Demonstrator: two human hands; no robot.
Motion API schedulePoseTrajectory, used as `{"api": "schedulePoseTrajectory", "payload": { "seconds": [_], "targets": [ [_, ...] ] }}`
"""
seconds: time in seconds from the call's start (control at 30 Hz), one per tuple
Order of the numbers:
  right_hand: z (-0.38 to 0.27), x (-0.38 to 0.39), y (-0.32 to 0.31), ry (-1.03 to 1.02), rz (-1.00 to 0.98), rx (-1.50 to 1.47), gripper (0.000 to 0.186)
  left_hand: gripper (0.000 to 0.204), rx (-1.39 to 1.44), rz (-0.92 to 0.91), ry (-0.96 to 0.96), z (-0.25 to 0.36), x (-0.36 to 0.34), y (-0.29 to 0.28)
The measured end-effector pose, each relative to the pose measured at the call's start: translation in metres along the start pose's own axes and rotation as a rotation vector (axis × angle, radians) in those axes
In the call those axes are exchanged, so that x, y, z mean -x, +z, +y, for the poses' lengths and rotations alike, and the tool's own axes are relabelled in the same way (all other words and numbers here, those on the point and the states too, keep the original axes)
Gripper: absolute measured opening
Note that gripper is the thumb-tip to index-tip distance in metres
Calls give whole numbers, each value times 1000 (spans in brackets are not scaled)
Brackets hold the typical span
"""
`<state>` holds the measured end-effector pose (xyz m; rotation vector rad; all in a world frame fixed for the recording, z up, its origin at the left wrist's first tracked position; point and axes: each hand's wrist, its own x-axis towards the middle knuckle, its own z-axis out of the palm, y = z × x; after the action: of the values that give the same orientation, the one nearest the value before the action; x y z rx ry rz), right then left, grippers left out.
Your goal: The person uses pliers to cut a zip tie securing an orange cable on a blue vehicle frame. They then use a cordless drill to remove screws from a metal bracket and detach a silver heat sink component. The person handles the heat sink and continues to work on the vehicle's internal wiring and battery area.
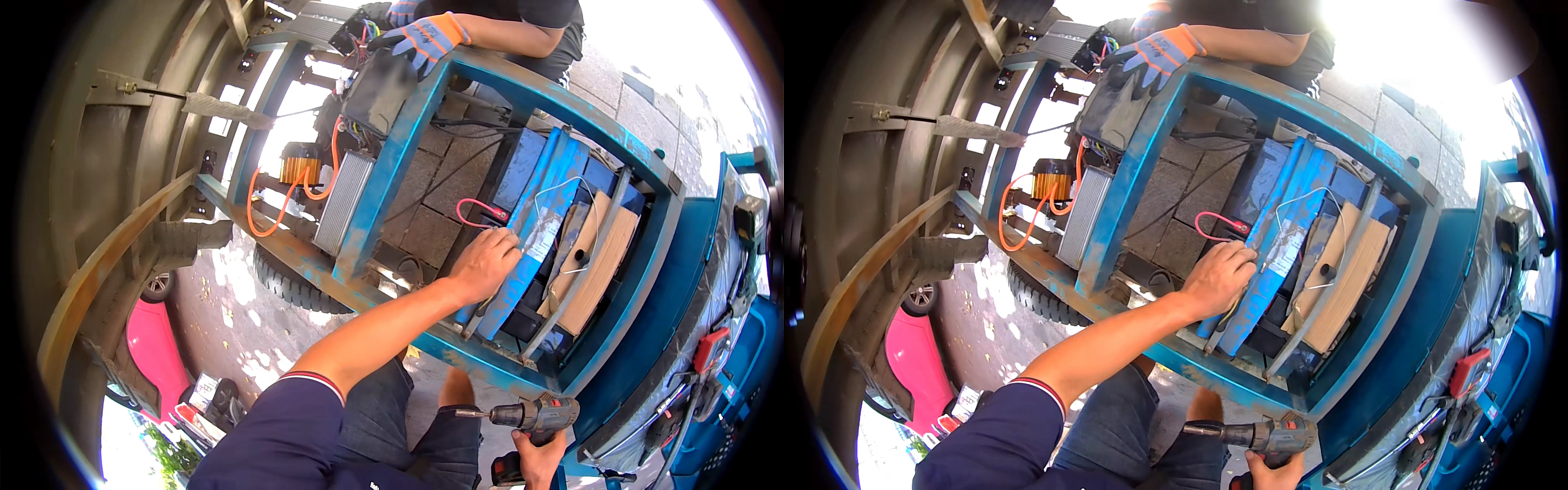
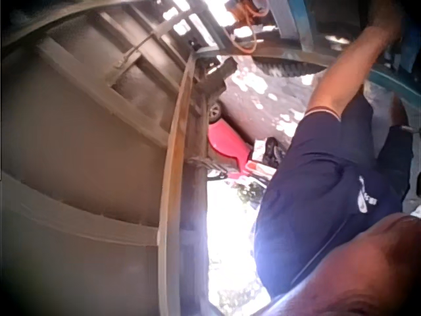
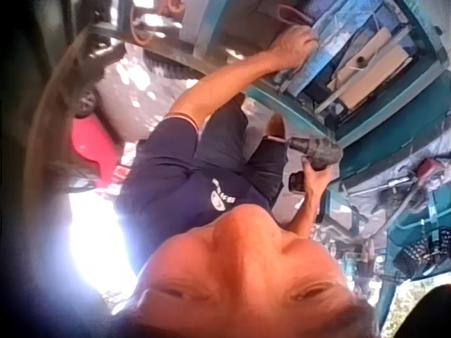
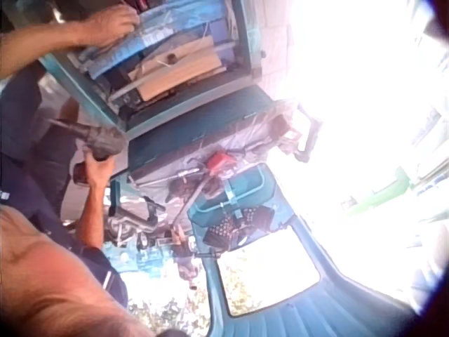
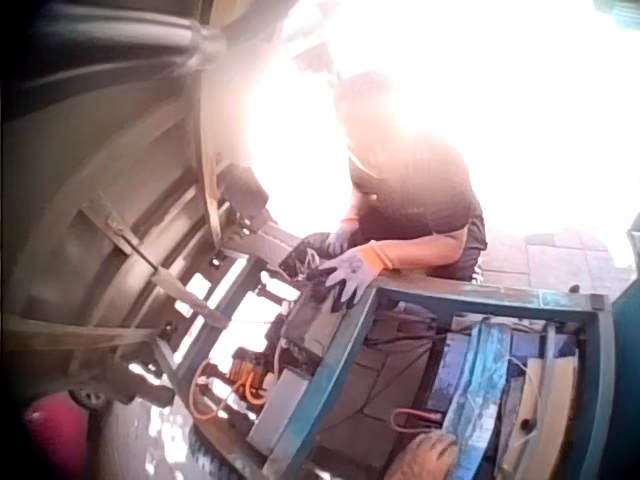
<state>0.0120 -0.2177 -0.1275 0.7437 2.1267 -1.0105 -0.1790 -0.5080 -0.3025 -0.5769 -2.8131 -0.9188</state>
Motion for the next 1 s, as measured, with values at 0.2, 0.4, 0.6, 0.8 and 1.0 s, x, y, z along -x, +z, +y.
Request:
{"api": "schedulePoseTrajectory", "payload": {
  "seconds": [0.2,0.4,0.6,0.8,1.0],
  "targets": [
    [-52,-34,29,-93,19,-119,59,28,45,267,-278,-46,55,-86],
    [-134,-56,73,-171,-20,-22,57,25,92,540,-634,-118,80,-168],
    [-204,-71,119,-169,-109,120,58,28,230,637,-781,-187,97,-194],
    [-285,-103,140,-412,-198,326,60,29,281,513,-838,-220,108,-194],
    [-437,-133,159,-1159,-149,690,73,35,341,448,-870,-235,106,-205]
  ]
}}
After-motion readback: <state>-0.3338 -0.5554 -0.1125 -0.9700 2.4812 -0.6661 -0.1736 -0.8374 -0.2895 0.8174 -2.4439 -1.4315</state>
